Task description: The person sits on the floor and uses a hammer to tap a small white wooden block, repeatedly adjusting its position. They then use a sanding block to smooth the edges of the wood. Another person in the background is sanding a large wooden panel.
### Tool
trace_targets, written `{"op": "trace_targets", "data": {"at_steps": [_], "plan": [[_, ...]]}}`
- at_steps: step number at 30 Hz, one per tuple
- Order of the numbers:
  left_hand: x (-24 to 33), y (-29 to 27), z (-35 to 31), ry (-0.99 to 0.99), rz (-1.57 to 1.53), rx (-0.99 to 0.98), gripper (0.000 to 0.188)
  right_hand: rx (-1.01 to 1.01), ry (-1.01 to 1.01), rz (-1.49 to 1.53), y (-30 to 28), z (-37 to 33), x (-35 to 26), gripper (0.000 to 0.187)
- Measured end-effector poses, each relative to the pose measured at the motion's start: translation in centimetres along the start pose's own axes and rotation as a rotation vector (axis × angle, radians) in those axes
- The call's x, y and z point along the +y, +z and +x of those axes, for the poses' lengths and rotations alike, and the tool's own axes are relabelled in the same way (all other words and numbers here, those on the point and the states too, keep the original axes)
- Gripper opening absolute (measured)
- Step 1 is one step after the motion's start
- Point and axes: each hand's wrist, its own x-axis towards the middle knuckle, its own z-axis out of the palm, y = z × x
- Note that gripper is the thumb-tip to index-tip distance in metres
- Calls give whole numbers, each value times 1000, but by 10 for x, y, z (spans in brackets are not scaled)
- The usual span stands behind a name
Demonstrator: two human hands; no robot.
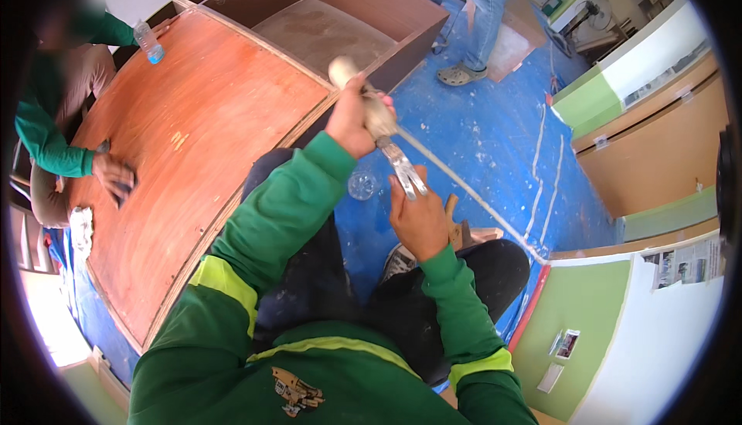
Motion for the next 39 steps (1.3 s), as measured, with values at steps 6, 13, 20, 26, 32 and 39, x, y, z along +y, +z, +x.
{"op": "trace_targets", "data": {"at_steps": [6, 13, 20, 26, 32, 39], "plan": [[-2, -3, 4, -70, -188, -39, 36, 152, 392, 366, -31, -1, -12, 17], [-6, 8, -6, -75, -175, -23, 36, 242, 12, 195, -22, -34, -9, 21], [-8, 0, -8, -71, -147, -30, 43, 103, 244, 109, -22, -8, -16, 20], [-7, -8, -10, -88, -78, -140, 58, 403, 222, 648, -65, -17, -39, 24], [5, -7, -9, -104, -84, -300, 70, 448, -30, 948, -92, 3, -61, 30], [7, -14, -3, -22, -114, -341, 75, 188, 296, 430, -34, -15, -46, 20]]}}
